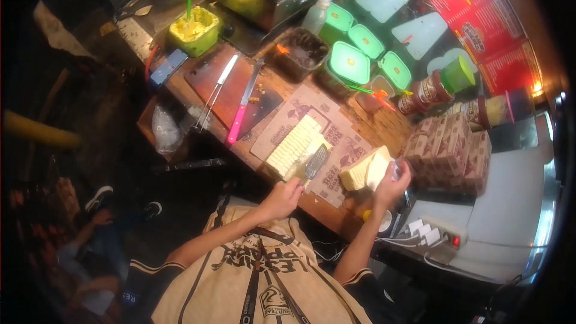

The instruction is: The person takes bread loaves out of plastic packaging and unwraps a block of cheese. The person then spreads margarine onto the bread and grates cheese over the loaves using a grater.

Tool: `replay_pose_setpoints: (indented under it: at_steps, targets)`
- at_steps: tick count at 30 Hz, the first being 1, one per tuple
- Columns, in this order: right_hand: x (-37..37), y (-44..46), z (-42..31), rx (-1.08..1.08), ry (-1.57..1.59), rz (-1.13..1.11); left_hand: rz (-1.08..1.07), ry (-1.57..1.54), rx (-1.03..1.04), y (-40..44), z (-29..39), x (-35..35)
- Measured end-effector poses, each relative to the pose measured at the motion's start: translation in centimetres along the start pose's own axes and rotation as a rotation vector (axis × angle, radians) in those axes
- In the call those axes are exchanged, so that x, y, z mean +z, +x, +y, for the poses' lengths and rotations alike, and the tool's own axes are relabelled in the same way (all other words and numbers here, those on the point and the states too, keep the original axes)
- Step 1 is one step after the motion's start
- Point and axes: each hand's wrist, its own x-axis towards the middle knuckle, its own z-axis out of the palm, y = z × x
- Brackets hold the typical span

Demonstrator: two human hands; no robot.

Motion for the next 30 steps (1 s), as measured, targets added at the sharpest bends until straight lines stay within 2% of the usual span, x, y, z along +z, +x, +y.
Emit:
replay_pose_setpoints:
  at_steps: [2,4,5,6,8,10,13,14,16,18,20,22,23,25,27,28,30]
  targets:
    - [-0.3,-2.1,-4.6,-0.076,0.326,-0.006,-0.004,0.029,-0.014,0.0,-0.1,0.2]
    - [1.1,-5.6,-6.0,-0.103,0.541,-0.001,0.012,0.038,-0.002,0.1,0.0,0.1]
    - [2.5,-7.9,-5.8,-0.074,0.533,-0.029,0.025,0.027,0.014,0.1,0.1,0.3]
    - [4.4,-9.7,-4.5,-0.127,0.458,-0.212,0.033,0.015,0.031,0.0,0.2,0.6]
    - [4.4,-10.5,-4.1,-0.154,0.257,-0.417,0.019,0.042,-0.013,0.0,0.5,0.9]
    - [3.5,-9.9,-4.8,-0.277,0.14,-0.429,0.032,0.046,-0.004,0.2,0.5,0.9]
    - [3.1,-10.4,-6.9,0.14,0.71,-0.187,0.007,0.023,0.042,0.0,0.5,0.9]
    - [3.9,-10.9,-6.6,0.044,0.43,-0.363,-0.002,0.01,0.027,0.1,0.5,1.2]
    - [3.1,-10.5,-4.6,-0.178,0.192,-0.474,-0.013,-0.006,-0.003,0.0,0.2,1.8]
    - [2.1,-9.6,-6.3,-0.162,0.336,-0.489,0.011,0.002,-0.035,-0.1,0.2,1.6]
    - [1.9,-11.0,-7.8,0.086,0.689,-0.271,-0.001,0.015,-0.102,-0.5,0.3,1.9]
    - [4.1,-11.4,-3.9,-0.14,0.493,-0.356,0.007,0.005,-0.11,-0.1,0.5,1.8]
    - [4.1,-11.2,-3.9,-0.223,0.253,-0.521,0.027,-0.024,-0.103,-0.3,0.7,2.0]
    - [4.3,-10.8,-4.5,-0.276,0.19,-0.558,0.046,-0.018,-0.093,-0.1,0.7,1.8]
    - [1.9,-10.7,-9.9,-0.178,0.522,-0.301,0.01,0.04,-0.102,-0.5,0.8,1.9]
    - [2.6,-11.1,-8.0,-0.029,0.668,-0.228,0.008,0.02,-0.09,-0.6,0.8,2.0]
    - [4.6,-10.2,-1.9,-0.025,0.333,-0.616,-0.002,-0.024,-0.06,-0.4,0.8,2.6]
